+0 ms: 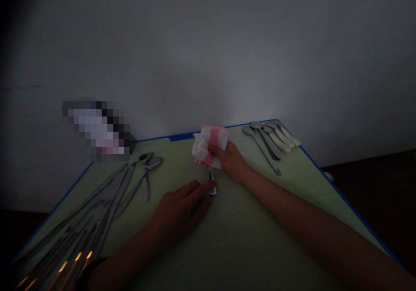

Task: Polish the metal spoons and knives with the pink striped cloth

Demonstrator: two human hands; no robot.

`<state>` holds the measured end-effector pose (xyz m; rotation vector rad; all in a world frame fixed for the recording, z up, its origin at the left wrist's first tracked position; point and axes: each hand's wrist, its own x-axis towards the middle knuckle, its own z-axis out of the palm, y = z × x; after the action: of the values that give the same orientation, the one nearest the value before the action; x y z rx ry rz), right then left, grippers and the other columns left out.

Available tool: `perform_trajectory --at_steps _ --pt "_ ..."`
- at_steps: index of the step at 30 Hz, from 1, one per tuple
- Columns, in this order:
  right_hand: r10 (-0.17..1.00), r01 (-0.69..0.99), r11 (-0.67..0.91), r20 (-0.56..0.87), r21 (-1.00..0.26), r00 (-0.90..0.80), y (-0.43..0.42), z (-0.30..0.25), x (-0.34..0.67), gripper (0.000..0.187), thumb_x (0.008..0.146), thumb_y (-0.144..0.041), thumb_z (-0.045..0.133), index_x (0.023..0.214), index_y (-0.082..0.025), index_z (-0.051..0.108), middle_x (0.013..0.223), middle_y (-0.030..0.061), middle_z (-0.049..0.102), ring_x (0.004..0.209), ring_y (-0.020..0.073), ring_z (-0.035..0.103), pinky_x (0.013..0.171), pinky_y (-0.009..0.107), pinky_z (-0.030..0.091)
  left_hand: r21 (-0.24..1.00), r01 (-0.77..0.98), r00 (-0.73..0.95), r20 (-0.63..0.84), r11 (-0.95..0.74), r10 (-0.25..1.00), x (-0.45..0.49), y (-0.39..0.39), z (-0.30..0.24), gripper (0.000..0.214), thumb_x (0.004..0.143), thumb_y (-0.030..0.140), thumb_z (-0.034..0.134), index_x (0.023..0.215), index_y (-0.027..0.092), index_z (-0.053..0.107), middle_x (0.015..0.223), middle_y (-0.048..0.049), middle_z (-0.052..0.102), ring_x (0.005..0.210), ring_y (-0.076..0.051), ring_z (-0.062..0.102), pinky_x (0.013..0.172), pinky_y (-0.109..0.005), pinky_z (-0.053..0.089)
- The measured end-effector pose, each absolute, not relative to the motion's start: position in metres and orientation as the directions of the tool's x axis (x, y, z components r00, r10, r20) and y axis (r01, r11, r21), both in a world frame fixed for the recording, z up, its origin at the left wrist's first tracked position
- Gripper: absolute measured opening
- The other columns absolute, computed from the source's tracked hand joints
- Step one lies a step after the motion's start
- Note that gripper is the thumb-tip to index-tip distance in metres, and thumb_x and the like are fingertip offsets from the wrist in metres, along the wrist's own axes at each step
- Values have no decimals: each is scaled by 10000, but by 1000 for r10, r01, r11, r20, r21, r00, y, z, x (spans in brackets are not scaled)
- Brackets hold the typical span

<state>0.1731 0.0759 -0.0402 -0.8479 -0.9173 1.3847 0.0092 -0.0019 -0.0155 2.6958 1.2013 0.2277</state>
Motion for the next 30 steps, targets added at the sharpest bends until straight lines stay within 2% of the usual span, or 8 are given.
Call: perform_trajectory --at_steps 5,14,20,23,27,30 --pt "995 -460 -21 24 -888 -92 76 -39 175 262 652 -252 656 898 -166 630 875 33 668 769 149 604 790 320 456 201 716 674 49 -668 737 9 -2 -14 295 915 313 349 1196 297 439 910 -15 597 769 -183 590 607 -296 453" --pt "993 -536 -113 -73 -837 -94 79 -34 174 214 626 -200 667 832 -155 636 802 31 681 682 138 608 707 292 487 289 689 683 44 -664 729 6 1 -14 190 904 273 363 1006 226 516 919 -13 612 794 -166 585 682 -292 456" --pt "990 -507 -134 -97 -851 -99 77 -30 177 172 619 -186 661 787 -156 637 743 17 674 627 122 593 630 253 481 302 743 609 63 -597 790 8 -1 -14 316 888 316 391 1181 202 415 858 -22 639 720 -163 603 603 -270 443" --pt "987 -489 -144 -92 -860 -129 75 -29 178 169 614 -176 662 780 -158 637 738 13 671 624 120 590 638 255 481 293 743 614 61 -602 787 9 -2 -13 354 897 327 378 1234 217 382 902 -30 640 747 -171 604 618 -281 447" --pt "979 -461 -171 -98 -871 -177 75 -27 178 190 617 -178 659 805 -157 636 771 21 675 649 125 596 665 264 485 250 725 649 65 -642 758 10 -3 -12 335 908 299 364 1240 290 405 933 -22 626 797 -180 596 658 -300 451" --pt "978 -463 -167 -88 -870 -188 75 -27 178 196 624 -169 650 818 -150 632 772 18 674 654 123 598 673 261 485 242 720 660 54 -651 750 9 -4 -12 306 907 292 360 1202 280 442 923 -25 617 804 -184 590 670 -307 456"
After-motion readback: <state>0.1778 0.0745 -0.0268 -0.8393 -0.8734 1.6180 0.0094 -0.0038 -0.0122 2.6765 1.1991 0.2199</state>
